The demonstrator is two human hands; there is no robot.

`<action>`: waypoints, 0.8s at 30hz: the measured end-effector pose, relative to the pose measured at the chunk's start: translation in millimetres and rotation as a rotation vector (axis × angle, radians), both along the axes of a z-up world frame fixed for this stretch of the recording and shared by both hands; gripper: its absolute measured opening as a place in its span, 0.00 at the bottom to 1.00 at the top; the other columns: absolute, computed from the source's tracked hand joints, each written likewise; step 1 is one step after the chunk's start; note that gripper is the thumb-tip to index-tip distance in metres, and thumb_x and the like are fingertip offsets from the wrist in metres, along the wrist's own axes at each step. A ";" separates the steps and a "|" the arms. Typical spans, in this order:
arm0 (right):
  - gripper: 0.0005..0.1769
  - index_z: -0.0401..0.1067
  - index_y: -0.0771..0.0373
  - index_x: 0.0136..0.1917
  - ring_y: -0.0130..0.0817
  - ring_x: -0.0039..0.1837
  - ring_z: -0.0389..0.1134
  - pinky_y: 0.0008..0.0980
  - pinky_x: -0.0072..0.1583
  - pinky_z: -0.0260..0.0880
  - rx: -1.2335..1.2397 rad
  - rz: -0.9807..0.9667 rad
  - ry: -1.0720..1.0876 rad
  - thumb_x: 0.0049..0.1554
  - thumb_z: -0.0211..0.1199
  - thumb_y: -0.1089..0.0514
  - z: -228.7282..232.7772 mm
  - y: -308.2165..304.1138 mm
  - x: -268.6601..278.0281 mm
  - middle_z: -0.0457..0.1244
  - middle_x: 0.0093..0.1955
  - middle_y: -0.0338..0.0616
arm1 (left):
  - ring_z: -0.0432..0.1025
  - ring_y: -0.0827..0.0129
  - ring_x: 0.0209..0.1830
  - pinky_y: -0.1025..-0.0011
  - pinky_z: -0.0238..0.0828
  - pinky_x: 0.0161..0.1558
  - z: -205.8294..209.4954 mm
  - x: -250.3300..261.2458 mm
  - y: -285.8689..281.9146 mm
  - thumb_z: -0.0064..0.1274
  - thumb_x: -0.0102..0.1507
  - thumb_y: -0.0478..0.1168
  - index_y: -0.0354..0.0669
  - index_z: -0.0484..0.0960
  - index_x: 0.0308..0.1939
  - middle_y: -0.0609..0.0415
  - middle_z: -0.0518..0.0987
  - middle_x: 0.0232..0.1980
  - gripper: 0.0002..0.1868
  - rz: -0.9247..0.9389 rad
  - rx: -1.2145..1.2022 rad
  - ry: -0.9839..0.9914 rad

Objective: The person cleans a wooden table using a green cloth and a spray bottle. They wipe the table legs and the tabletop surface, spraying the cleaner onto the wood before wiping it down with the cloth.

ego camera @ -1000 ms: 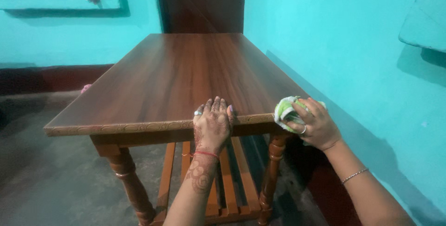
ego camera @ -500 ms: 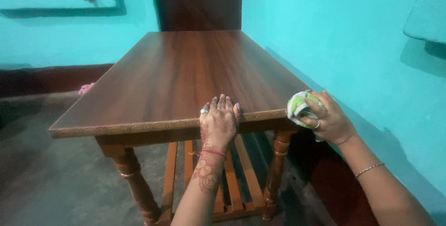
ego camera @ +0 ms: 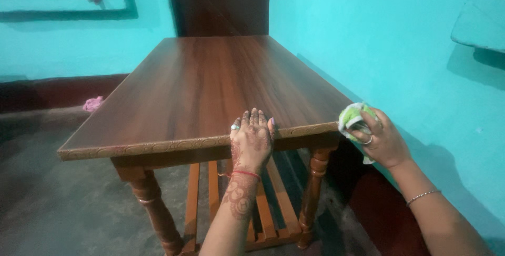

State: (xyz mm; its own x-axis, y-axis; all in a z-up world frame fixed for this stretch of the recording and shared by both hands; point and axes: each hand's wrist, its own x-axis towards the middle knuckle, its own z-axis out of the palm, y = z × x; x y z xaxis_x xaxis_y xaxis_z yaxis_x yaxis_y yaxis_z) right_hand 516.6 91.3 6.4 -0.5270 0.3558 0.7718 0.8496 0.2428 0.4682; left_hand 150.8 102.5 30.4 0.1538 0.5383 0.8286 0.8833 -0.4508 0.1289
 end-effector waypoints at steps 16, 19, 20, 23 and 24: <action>0.42 0.54 0.43 0.67 0.62 0.76 0.52 0.51 0.79 0.63 0.081 -0.222 0.252 0.48 0.70 0.69 -53.5 9.0 3.1 0.44 0.70 0.55 | 0.68 0.52 0.69 0.53 0.58 0.70 0.3 4.9 -1.5 0.35 0.72 0.50 0.35 0.81 0.59 0.43 0.78 0.65 0.26 0.041 0.008 -0.013; 0.44 0.54 0.43 0.71 0.63 0.73 0.55 0.52 0.73 0.67 0.067 -0.253 0.400 0.49 0.72 0.66 -61.3 8.7 -6.8 0.43 0.71 0.58 | 0.69 0.52 0.68 0.53 0.60 0.69 1.7 4.7 -1.8 0.35 0.72 0.50 0.35 0.81 0.58 0.43 0.78 0.64 0.25 0.056 0.029 0.006; 0.44 0.53 0.44 0.73 0.63 0.73 0.56 0.50 0.71 0.69 0.045 -0.231 0.491 0.52 0.71 0.65 -65.4 7.8 -10.5 0.42 0.73 0.61 | 0.70 0.52 0.68 0.53 0.60 0.69 1.9 4.7 -2.3 0.35 0.73 0.50 0.35 0.81 0.58 0.42 0.78 0.64 0.25 0.062 0.039 0.014; 0.43 0.49 0.48 0.77 0.62 0.73 0.57 0.45 0.62 0.76 -0.049 -0.108 0.780 0.57 0.70 0.62 -86.2 8.1 -27.1 0.40 0.77 0.66 | 0.69 0.52 0.68 0.53 0.60 0.69 2.6 5.4 -3.9 0.35 0.73 0.50 0.35 0.81 0.58 0.43 0.78 0.64 0.25 0.070 0.038 0.009; 0.43 0.48 0.49 0.78 0.61 0.74 0.58 0.43 0.59 0.78 -0.086 -0.055 0.879 0.58 0.69 0.60 -95.1 6.9 -32.4 0.39 0.79 0.67 | 0.69 0.52 0.68 0.53 0.60 0.69 3.0 5.8 -4.0 0.35 0.73 0.50 0.35 0.81 0.58 0.43 0.78 0.64 0.26 0.071 0.029 0.011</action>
State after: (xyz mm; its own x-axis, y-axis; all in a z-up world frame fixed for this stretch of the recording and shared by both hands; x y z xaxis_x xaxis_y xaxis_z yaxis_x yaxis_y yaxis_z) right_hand 484.2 98.2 -88.7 0.2639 0.4385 0.8591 0.9051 0.1954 -0.3777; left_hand 156.6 98.5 33.4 0.1255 0.5236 0.8427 0.9146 -0.3902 0.1063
